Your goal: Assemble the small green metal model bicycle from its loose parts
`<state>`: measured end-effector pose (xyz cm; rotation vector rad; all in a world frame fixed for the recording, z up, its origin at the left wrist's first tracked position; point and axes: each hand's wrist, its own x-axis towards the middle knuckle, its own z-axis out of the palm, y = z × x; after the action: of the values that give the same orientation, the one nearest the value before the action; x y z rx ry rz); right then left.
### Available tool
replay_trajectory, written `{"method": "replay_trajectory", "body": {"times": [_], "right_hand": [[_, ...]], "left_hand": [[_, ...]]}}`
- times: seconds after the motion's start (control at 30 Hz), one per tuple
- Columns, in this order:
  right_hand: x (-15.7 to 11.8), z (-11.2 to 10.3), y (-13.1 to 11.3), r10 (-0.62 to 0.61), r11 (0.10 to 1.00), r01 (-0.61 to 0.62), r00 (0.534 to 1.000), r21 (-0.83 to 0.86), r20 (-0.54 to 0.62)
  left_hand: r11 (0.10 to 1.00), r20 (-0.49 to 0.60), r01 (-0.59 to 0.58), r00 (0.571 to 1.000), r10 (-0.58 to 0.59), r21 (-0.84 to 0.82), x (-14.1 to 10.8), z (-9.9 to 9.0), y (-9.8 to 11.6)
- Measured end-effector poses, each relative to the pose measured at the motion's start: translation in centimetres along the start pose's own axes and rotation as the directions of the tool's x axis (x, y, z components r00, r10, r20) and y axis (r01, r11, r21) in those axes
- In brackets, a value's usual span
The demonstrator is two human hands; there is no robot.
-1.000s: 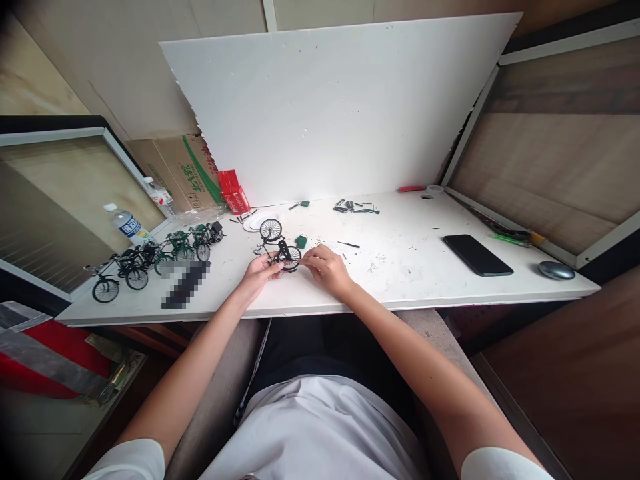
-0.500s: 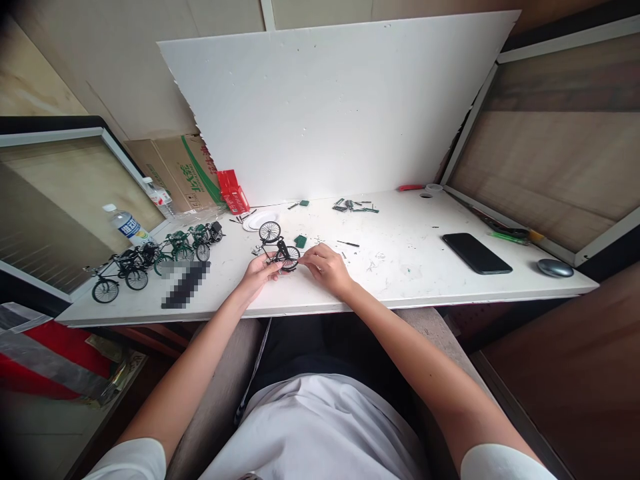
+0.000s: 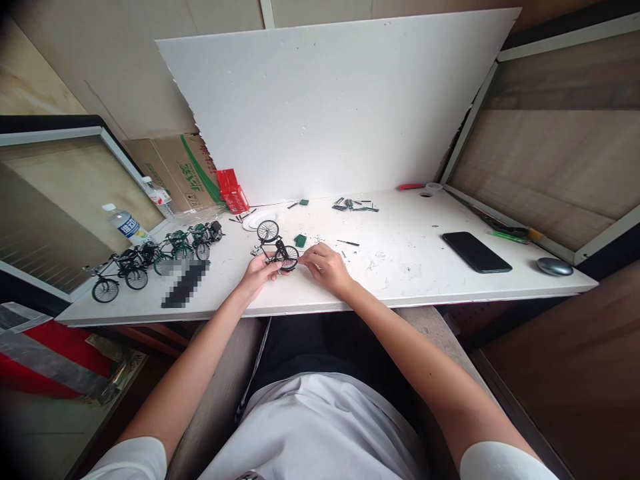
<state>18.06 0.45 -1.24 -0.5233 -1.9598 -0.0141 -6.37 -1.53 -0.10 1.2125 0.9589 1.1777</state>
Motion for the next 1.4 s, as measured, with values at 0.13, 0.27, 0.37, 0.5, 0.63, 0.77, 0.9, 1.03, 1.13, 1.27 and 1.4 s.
{"method": "replay_trajectory", "body": {"times": [0.13, 0.27, 0.37, 0.5, 0.63, 0.77, 0.9, 1.03, 1.13, 1.27, 1.4], "right_hand": [[-0.08, 0.09, 0.06, 0.058, 0.998, -0.057, 0.998, -0.011, 0.025], [-0.12, 0.16, 0.11, 0.11, 0.994, -0.11, 0.992, -0.009, 0.067], [-0.03, 0.12, -0.03, 0.149, 0.989, -0.149, 0.984, -0.003, 0.101], [0.1, 0.01, -0.33, 0.188, 0.982, -0.191, 0.973, 0.008, 0.137], [0.16, -0.09, -0.52, 0.195, 0.979, -0.201, 0.969, 0.024, 0.149], [0.14, -0.08, -0.5, 0.201, 0.978, -0.208, 0.966, 0.027, 0.163], [0.09, -0.02, -0.41, 0.222, 0.973, -0.23, 0.959, 0.026, 0.176], [0.0, 0.02, -0.3, 0.245, 0.965, -0.258, 0.95, 0.041, 0.192], [-0.1, 0.06, -0.16, 0.254, 0.962, -0.268, 0.946, 0.047, 0.2], [-0.24, 0.11, 0.03, 0.254, 0.962, -0.269, 0.945, 0.048, 0.206], [-0.32, 0.15, 0.12, 0.268, 0.957, -0.285, 0.94, 0.052, 0.209]], "left_hand": [[1.0, -0.023, -0.006, 1.0, 0.006, -0.004, 0.1, -0.01, -0.17], [1.0, -0.023, -0.01, 1.0, 0.01, 0.005, 0.17, 0.0, -0.34], [1.0, -0.02, -0.01, 1.0, 0.01, 0.013, 0.14, 0.04, -0.39], [1.0, -0.021, -0.007, 1.0, 0.007, 0.023, 0.01, 0.13, -0.24], [1.0, -0.021, 0.001, 1.0, -0.001, 0.021, -0.12, 0.22, -0.02], [1.0, -0.021, 0.001, 1.0, 0.0, 0.021, -0.12, 0.29, 0.02], [1.0, -0.016, -0.002, 1.0, 0.002, 0.021, -0.07, 0.32, -0.04], [1.0, -0.007, -0.002, 1.0, 0.002, 0.03, -0.13, 0.34, 0.01], [0.999, -0.003, 0.003, 1.0, -0.003, 0.038, -0.17, 0.33, 0.06], [0.999, 0.002, 0.004, 1.0, -0.004, 0.042, -0.13, 0.28, -0.03], [0.999, -0.001, -0.007, 1.0, 0.007, 0.046, -0.06, 0.31, -0.18]]}}
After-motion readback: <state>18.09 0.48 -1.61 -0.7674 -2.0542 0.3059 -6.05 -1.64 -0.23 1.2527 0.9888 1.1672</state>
